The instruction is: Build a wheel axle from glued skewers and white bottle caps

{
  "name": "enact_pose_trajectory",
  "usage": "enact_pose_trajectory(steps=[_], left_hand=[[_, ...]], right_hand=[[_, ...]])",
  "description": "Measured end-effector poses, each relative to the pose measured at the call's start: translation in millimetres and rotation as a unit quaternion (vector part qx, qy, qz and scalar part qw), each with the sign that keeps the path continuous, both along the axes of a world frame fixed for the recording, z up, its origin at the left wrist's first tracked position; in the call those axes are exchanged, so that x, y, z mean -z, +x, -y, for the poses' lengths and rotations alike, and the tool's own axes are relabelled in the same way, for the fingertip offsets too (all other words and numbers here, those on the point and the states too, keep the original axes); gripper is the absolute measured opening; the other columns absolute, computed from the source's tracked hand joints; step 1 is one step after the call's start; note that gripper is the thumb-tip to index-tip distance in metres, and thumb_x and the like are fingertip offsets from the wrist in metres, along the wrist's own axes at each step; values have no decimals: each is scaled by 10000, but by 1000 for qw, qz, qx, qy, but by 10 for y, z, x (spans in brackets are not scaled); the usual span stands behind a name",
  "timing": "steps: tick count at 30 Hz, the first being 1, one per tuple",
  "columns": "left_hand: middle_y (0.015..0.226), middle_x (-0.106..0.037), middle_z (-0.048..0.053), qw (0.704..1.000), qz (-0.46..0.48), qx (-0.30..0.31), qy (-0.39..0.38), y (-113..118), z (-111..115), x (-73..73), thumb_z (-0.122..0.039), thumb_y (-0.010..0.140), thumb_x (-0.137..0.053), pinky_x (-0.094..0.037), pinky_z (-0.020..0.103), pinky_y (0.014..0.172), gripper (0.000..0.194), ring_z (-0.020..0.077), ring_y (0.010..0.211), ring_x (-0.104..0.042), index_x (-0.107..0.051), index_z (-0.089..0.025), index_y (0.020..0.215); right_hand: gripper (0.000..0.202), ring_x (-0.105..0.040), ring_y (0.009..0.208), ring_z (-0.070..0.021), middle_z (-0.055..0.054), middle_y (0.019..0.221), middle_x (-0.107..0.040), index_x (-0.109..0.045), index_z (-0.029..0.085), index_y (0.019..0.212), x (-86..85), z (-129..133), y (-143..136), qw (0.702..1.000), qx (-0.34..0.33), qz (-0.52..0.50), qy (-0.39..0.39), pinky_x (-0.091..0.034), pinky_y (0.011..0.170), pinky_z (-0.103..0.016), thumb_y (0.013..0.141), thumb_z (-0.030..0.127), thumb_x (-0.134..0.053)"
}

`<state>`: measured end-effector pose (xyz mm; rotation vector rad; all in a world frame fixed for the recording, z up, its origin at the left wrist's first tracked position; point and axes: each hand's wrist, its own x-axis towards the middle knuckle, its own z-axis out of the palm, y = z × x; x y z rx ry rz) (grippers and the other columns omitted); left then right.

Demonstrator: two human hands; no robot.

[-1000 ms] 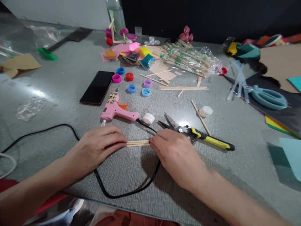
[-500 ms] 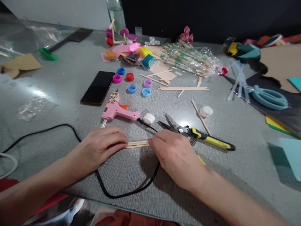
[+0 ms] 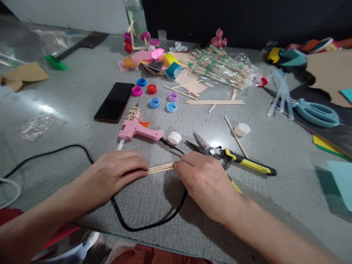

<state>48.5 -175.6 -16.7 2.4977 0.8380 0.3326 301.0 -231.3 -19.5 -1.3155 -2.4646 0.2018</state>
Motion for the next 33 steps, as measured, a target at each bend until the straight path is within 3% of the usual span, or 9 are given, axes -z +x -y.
enact_pose_trajectory(steps=[9, 13, 19, 27, 33], left_hand=[[823, -645, 13, 1000, -2, 7, -12, 4, -4, -17, -192, 975, -604, -456, 282, 709, 153, 159, 761, -619, -685, -137, 857], [848, -651, 21, 1000, -3, 0, 13, -26, 0, -26, -233, 974, -613, -460, 297, 723, 141, 175, 781, -627, -683, -138, 897], [832, -649, 17, 999, -31, -11, 33, -55, 31, -37, -243, 996, -574, -450, 302, 689, 178, 183, 756, -637, -687, -156, 890], [809, -627, 8, 999, -32, -6, 19, -2, 33, -10, -236, 999, -570, -439, 306, 679, 191, 177, 733, -623, -688, -151, 876], [906, -667, 19, 999, -38, 0, -13, -37, 4, -66, -241, 953, -653, -457, 314, 751, 91, 195, 843, -639, -681, -155, 945]], right_hand=[[294, -538, 645, -186, -21, 686, -572, -626, 169, 732, 6, 3, -8, 999, -7, 16, 31, -369, 602, -339, 1000, 126, -515], [236, -561, 687, -202, -37, 749, -611, -662, 157, 817, -50, 35, 3, 998, -16, 49, 40, -384, 626, -349, 993, 119, -509], [229, -549, 690, -226, -57, 788, -640, -694, 60, 1092, -111, 92, 32, 987, -36, 138, 77, -369, 600, -367, 938, 77, -525], [333, -525, 668, -237, -77, 788, -615, -655, -17, 1169, -97, 166, -23, 968, -57, 216, 116, -339, 571, -379, 858, 45, -553], [362, -541, 655, -240, -78, 801, -615, -645, -26, 1184, -110, 166, -57, 966, -51, 229, 110, -341, 560, -382, 837, 34, -558]])
